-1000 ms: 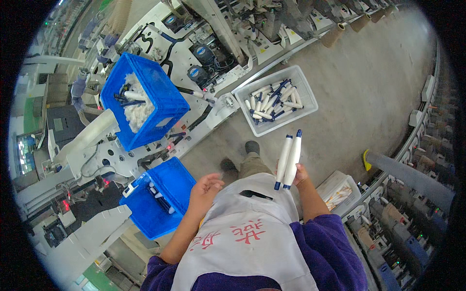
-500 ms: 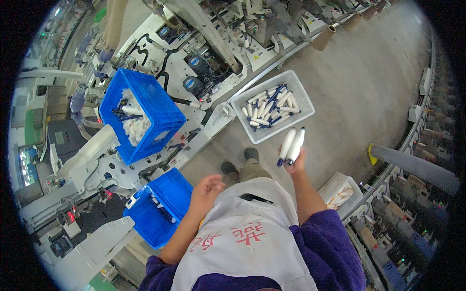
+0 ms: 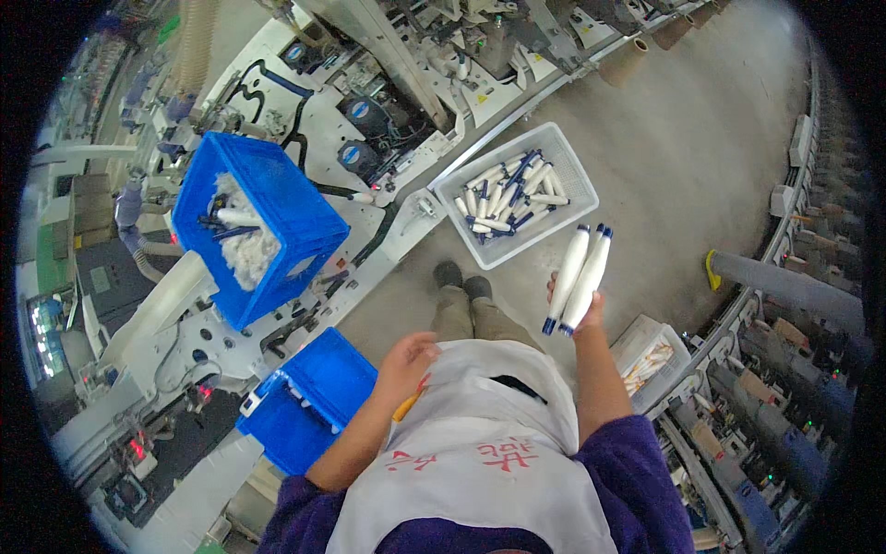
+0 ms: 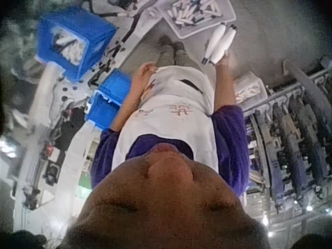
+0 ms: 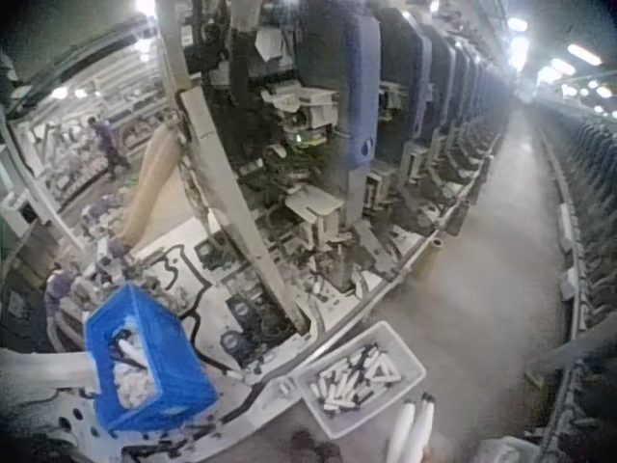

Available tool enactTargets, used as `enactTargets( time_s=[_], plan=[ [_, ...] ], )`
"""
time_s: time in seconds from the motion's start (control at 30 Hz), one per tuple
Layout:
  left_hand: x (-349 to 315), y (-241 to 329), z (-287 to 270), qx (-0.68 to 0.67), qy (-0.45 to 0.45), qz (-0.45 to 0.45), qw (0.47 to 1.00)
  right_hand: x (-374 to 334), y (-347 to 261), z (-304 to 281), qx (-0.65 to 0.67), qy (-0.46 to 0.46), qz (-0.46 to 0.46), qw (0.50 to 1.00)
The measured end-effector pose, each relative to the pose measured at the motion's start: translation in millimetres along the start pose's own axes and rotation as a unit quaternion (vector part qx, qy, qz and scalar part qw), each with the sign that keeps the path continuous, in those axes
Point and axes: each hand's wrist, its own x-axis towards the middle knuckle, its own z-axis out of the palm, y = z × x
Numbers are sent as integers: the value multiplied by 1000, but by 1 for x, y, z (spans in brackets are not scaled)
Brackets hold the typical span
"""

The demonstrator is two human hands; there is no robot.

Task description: The person walks between rows of textile machines and sorts white spools with colored tips from blue bins into white baskets. The person repeatedly picks up spools, separates them by color, and places them into corresponding baskets.

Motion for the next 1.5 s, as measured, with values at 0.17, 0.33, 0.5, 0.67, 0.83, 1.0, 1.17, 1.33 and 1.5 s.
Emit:
enactTargets(
  time_s=[0.17, 0.33, 0.5, 0.67, 0.83, 1.0, 1.17, 1.33, 1.5],
  plan=[
    [113, -36, 7, 169, -41, 18, 985, -6, 29, -29, 35, 16, 0, 999],
    [271, -85, 35, 315, 8, 3, 949, 27, 47, -85, 97, 59, 34, 993],
    [457, -149, 93, 451, 26, 107, 885, 94, 60, -164, 186, 103, 62, 975],
    [630, -207, 171, 543, 34, 56, 837, 136, 52, -223, 108, 54, 158, 980],
    [736, -240, 232, 615, 14, 44, 787, 144, 29, -247, 130, -40, 188, 973],
    [778, -266, 274, 652, 65, 18, 755, 143, 10, -252, 100, -48, 186, 976],
    [785, -280, 277, 664, 136, 6, 736, 151, -5, -249, 86, -35, 242, 966],
    [792, -280, 251, 653, 95, -48, 750, 163, -5, -245, 39, -54, 192, 979],
    [743, -304, 253, 460, 206, 90, 859, 169, 1, -242, 66, -68, 228, 969]
  ],
)
